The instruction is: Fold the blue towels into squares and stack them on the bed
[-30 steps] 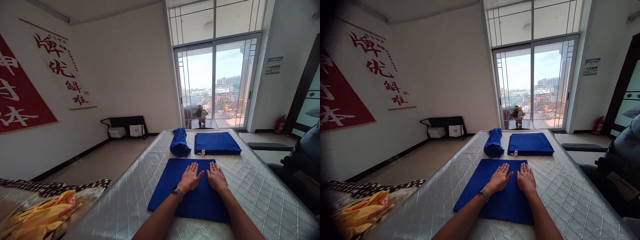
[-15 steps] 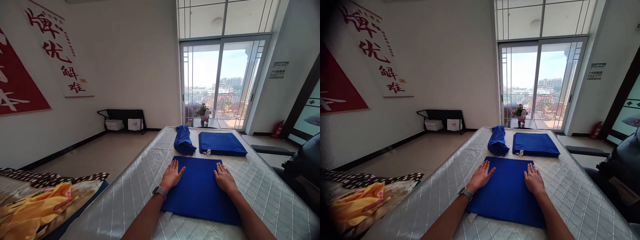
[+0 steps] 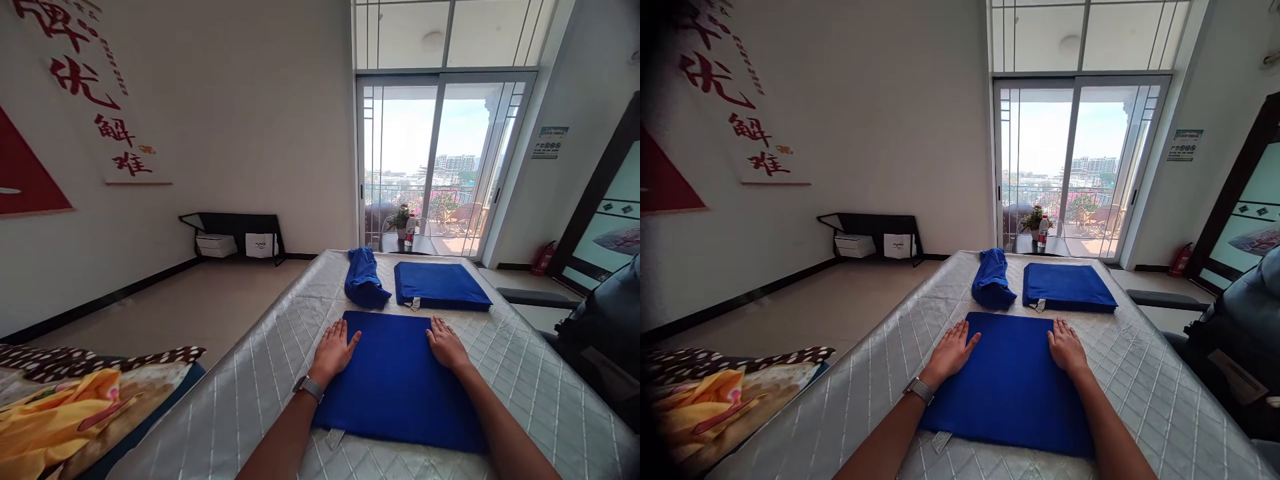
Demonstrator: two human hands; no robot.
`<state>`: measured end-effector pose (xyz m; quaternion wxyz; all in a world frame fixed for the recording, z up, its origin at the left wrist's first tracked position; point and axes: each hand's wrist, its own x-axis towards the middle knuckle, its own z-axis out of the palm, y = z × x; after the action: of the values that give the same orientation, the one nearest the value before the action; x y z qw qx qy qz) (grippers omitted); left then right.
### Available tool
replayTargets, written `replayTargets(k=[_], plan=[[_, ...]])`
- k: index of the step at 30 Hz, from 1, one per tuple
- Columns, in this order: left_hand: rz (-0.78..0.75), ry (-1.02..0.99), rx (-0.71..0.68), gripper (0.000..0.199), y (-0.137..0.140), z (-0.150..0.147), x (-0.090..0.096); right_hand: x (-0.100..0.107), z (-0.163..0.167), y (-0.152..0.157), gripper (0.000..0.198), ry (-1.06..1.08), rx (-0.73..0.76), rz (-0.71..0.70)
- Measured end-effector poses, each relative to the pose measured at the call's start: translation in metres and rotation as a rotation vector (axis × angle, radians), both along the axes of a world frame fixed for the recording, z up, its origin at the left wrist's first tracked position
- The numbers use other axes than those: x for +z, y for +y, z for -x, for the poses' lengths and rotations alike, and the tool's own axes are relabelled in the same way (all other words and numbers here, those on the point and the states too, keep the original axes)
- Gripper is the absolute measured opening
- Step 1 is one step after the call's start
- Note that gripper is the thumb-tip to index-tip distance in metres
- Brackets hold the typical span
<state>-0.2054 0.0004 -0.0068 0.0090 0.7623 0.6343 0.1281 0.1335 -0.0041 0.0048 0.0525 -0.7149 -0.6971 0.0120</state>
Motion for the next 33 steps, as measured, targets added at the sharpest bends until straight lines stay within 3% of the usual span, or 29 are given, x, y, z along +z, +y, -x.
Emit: replayTargets(k=[3,6,9,12,15,17,21,29,33], plan=[[-0.003,-0.009,0.022,0.091,-0.006,-0.005,0.008,-0.007,-0.002,0.002,0.066,0.017,0.004,-0.008],[-0.015,-0.029,-0.12,0.085,-0.015,-0.034,0.014,-0.007,-0.003,0.003,0.066,0.058,-0.005,-0.01],[-0.044,-0.016,-0.381,0.078,-0.022,-0.093,0.017,-0.006,-0.003,0.003,0.066,0.078,-0.007,-0.014],[-0.086,-0.028,-0.547,0.075,-0.016,-0.164,0.021,-0.007,-0.005,0.001,0.065,0.061,0.021,-0.019],[-0.109,-0.072,-0.58,0.069,-0.001,-0.218,0.022,-0.01,-0.009,-0.001,0.065,0.033,0.063,-0.011],[-0.094,-0.086,-0.555,0.067,0.009,-0.233,0.021,-0.011,-0.01,-0.002,0.067,0.029,0.077,-0.008],[-0.028,-0.076,-0.469,0.071,0.021,-0.21,0.011,-0.009,-0.007,0.0,0.064,0.064,0.037,-0.015],[0.0,-0.035,-0.178,0.077,0.03,-0.074,0.007,-0.006,-0.003,0.002,0.065,0.063,-0.003,-0.026],[0.013,-0.038,-0.067,0.083,0.032,-0.028,0.005,-0.007,-0.004,0.002,0.065,0.048,0.001,-0.018]])
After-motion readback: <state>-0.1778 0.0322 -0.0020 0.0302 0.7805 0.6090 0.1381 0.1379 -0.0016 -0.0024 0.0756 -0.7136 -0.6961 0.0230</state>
